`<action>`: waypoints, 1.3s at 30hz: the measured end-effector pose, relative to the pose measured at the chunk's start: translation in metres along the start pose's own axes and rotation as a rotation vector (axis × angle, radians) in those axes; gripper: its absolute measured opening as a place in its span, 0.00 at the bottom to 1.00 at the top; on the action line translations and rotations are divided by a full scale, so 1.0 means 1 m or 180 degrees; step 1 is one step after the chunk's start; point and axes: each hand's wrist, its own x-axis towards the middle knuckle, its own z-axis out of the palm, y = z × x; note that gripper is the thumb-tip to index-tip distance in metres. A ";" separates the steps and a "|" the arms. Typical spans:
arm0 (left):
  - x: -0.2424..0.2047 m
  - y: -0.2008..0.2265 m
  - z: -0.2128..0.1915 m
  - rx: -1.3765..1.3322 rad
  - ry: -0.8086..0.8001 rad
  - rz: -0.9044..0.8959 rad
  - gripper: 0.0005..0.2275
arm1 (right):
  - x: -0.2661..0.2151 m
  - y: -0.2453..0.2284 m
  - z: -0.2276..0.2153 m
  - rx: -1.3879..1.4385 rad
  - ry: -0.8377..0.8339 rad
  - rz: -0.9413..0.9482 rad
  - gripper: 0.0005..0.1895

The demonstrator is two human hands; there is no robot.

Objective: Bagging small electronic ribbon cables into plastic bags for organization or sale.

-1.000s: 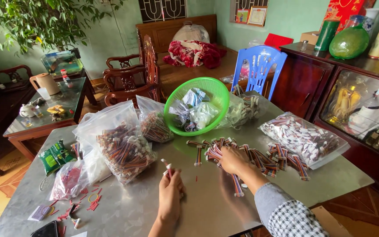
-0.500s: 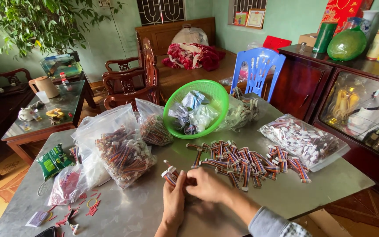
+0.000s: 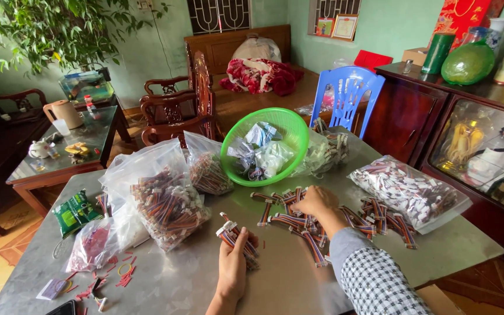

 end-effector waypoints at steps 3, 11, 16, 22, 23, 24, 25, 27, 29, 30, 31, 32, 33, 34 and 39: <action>-0.007 0.012 0.003 0.0188 -0.0086 -0.0040 0.14 | 0.005 0.001 -0.001 0.0359 0.0026 0.0006 0.29; -0.005 0.012 0.006 -0.0132 -0.0221 0.0053 0.17 | 0.029 0.027 0.022 0.0344 0.0758 -0.0657 0.22; -0.013 0.021 0.009 0.0056 -0.0274 0.0165 0.18 | 0.015 0.033 0.028 0.0145 0.0698 -0.0952 0.12; -0.009 0.013 0.003 0.0022 -0.0410 0.0370 0.17 | 0.019 0.044 0.025 -0.0099 0.0762 -0.1254 0.09; -0.005 0.008 0.001 -0.0113 -0.0260 0.0087 0.14 | 0.016 0.047 0.022 0.0039 0.0821 -0.1333 0.11; 0.000 0.004 0.001 -0.0250 -0.0122 -0.0188 0.15 | 0.016 0.049 0.017 0.0180 0.0895 -0.1410 0.13; 0.002 0.000 0.002 -0.0253 -0.0131 -0.0192 0.15 | 0.006 0.051 0.011 0.0176 0.0898 -0.1400 0.13; 0.005 -0.006 -0.001 -0.0447 -0.0188 -0.0037 0.19 | -0.013 0.049 0.003 0.0524 0.0838 -0.1650 0.19; 0.002 0.001 0.000 -0.0312 -0.0155 -0.0066 0.14 | -0.044 0.036 -0.004 0.0864 0.0630 -0.1758 0.09; 0.002 0.005 0.002 -0.0180 -0.0159 -0.0085 0.12 | -0.059 0.031 -0.010 0.1204 0.0454 -0.1846 0.03; 0.003 0.006 0.004 -0.0174 -0.0159 -0.0080 0.12 | -0.071 0.024 -0.009 0.1211 0.0455 -0.1848 0.03; 0.003 0.006 0.005 0.0023 -0.0140 -0.0130 0.13 | -0.084 0.017 -0.008 0.1258 0.0369 -0.1993 0.02; 0.003 0.007 0.007 0.0219 -0.0119 -0.0179 0.15 | -0.097 0.009 -0.007 0.1304 0.0283 -0.2140 0.02; 0.009 0.001 0.001 0.0229 -0.0132 -0.0184 0.15 | -0.093 0.001 0.013 0.1314 0.0288 -0.2126 0.02; 0.010 0.003 0.000 0.0626 -0.0158 0.0137 0.10 | -0.119 -0.034 0.062 0.1726 0.1070 -0.3304 0.27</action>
